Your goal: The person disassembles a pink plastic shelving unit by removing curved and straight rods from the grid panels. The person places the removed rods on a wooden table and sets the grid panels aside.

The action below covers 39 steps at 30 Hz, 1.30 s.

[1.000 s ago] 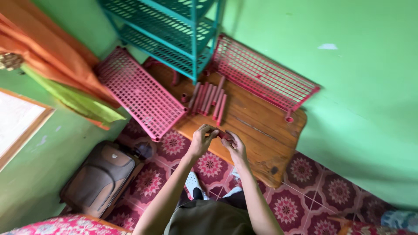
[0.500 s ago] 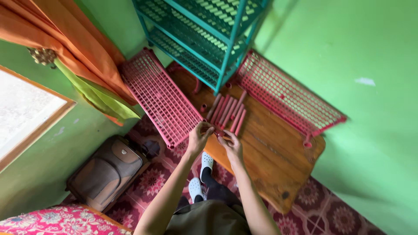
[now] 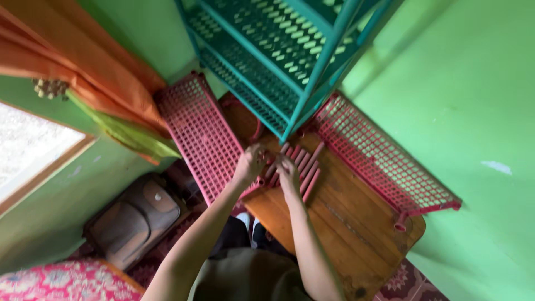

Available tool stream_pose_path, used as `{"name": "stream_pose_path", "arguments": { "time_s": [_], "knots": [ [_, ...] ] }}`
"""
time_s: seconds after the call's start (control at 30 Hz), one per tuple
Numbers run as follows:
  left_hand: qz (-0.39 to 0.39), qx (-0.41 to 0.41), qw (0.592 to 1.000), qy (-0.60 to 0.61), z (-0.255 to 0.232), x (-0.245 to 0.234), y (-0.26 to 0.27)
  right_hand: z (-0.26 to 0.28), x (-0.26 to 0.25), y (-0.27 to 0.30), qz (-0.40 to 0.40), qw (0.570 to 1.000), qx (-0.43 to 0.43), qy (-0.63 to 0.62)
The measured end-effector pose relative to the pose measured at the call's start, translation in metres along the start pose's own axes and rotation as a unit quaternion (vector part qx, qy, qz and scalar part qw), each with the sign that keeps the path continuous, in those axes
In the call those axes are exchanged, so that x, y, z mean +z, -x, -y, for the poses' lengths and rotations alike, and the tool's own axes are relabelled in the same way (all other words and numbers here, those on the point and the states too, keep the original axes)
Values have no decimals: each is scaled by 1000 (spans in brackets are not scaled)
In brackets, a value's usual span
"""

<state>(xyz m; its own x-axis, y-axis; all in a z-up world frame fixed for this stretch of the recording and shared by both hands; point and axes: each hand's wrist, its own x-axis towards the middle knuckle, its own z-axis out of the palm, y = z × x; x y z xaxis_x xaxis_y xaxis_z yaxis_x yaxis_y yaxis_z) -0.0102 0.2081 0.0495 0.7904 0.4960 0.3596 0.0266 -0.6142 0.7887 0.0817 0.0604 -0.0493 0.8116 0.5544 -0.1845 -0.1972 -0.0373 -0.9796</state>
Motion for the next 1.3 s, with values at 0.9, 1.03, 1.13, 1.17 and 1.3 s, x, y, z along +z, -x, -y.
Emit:
{"name": "stream_pose_path", "arguments": {
  "time_s": [0.9,1.03,1.13,1.17,1.3],
  "knots": [
    [191,-57,977,-71,81,45,-21,-13,47,-31,-89,990,109,13],
    [159,-6,982,-97,57,42,-30,-13,33,-24,-105,988,108,-24],
    [147,-3,986,-81,39,50,-34,-10,13,-21,-125,985,122,0],
    [149,-8,986,-79,33,58,-35,-8,3,-23,-133,983,129,12],
    [175,6,984,-31,30,90,-29,0,-40,-35,-146,985,89,27]
  ]
}}
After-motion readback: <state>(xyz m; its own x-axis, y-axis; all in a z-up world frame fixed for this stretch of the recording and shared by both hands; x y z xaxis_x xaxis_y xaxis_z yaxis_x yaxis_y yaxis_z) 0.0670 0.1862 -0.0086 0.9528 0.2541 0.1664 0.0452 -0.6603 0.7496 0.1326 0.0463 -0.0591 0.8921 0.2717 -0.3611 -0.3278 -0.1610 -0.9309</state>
